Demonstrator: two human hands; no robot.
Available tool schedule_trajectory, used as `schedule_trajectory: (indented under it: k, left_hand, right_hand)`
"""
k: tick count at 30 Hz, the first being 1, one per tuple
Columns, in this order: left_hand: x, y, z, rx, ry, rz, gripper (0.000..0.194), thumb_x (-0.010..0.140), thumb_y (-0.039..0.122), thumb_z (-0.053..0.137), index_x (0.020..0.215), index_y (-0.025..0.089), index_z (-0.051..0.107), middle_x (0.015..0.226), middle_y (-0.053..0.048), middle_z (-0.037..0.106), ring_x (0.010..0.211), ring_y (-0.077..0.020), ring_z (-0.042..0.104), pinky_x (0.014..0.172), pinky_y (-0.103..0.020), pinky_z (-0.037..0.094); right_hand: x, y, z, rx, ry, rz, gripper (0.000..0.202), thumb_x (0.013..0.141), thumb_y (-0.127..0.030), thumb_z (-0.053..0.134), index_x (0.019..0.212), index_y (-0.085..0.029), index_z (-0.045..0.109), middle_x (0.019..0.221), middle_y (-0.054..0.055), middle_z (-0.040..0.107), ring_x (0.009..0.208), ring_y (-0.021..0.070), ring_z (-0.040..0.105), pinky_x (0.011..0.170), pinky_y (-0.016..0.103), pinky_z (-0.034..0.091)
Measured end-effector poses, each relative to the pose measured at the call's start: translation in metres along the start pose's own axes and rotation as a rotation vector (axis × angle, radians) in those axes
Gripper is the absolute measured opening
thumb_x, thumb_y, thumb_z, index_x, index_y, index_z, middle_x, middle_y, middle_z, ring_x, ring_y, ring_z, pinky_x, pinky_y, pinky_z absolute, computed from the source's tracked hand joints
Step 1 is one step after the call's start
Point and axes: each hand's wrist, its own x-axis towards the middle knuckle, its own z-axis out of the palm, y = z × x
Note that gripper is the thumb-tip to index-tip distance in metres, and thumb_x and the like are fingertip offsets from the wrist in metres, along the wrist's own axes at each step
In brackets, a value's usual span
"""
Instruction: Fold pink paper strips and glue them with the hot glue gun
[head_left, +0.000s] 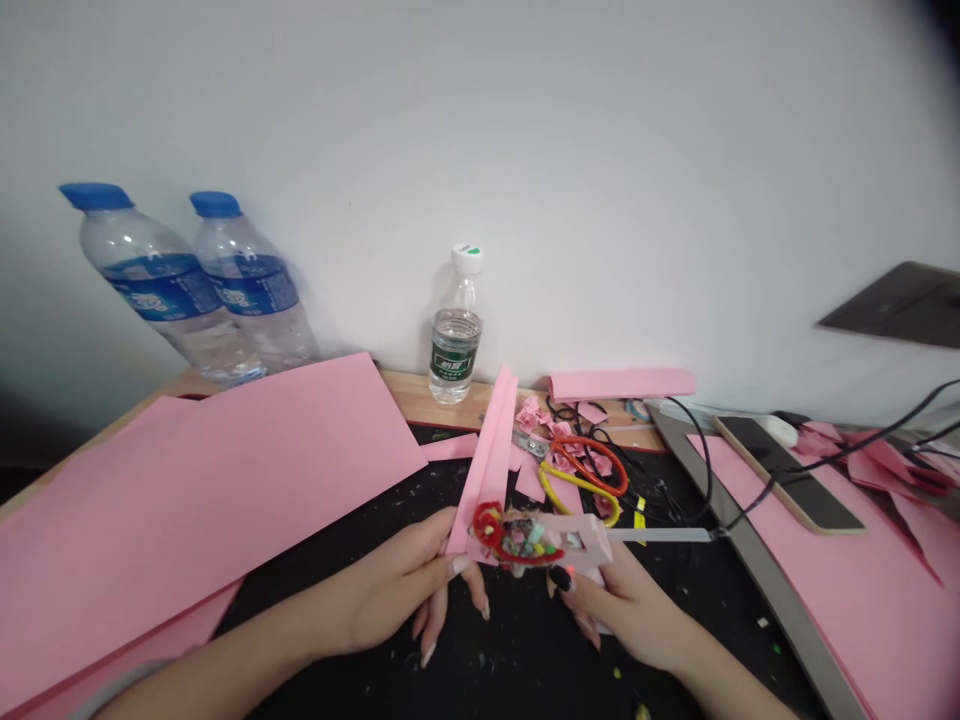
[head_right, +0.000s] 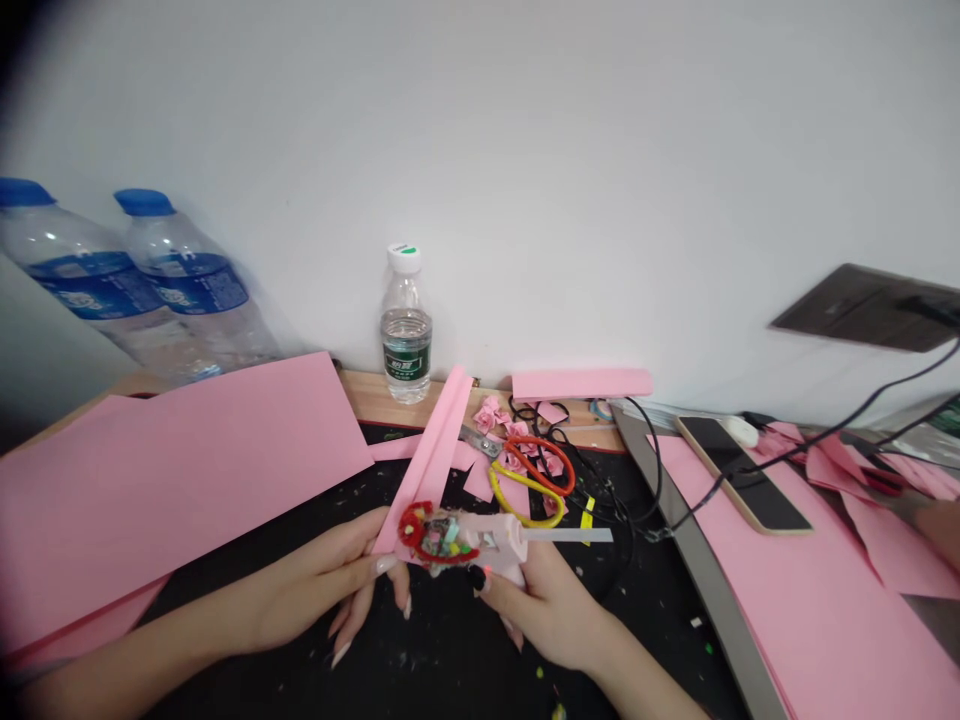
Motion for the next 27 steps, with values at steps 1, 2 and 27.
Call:
schedule_trajectory:
  k: [1,2,27]
  left_hand:
    - [0.0,0.0001,0.0002,-0.002,0.004,0.003,0.026,0.097,0.036,0.036,0.115,0.018,0.042,0.098,-0.007,0.066,0.042,-0.0035,0.052,0.04,-0.016,0.035]
    - [0.0,0.0,0.0002,-0.005,0.006,0.005,0.026,0.097,0.036,0.037,0.116,0.018,0.043,0.099,-0.007,0.066,0.042,-0.0035,0.053,0.041,-0.016,0.035]
    - [-0.0034,-0.0046,-0.0033,-0.045,0.011,-0.047,0.049,0.097,0.034,0.036,0.142,0.019,0.027,0.061,0.002,0.062,0.048,-0.012,0.059,0.049,-0.02,0.041]
  right_hand:
    - [0.0,-0.0003,0.0,0.002,-0.001,0.003,0.042,0.087,-0.058,0.047,0.094,-0.017,0.047,0.05,-0.008,0.042,0.038,0.0072,0.038,0.037,0.018,0.031]
    - [-0.0001,-0.0007,0.0001,0.0,0.0,0.001,0.043,0.087,-0.059,0.047,0.096,-0.017,0.048,0.05,-0.008,0.042,0.038,0.0072,0.038,0.037,0.018,0.03]
    - [-0.0001,-0.0054,-0.0006,-0.066,-0.027,-0.004,0.052,0.088,-0.06,0.043,0.109,-0.014,0.053,0.051,-0.006,0.042,0.039,0.0078,0.037,0.038,0.019,0.031]
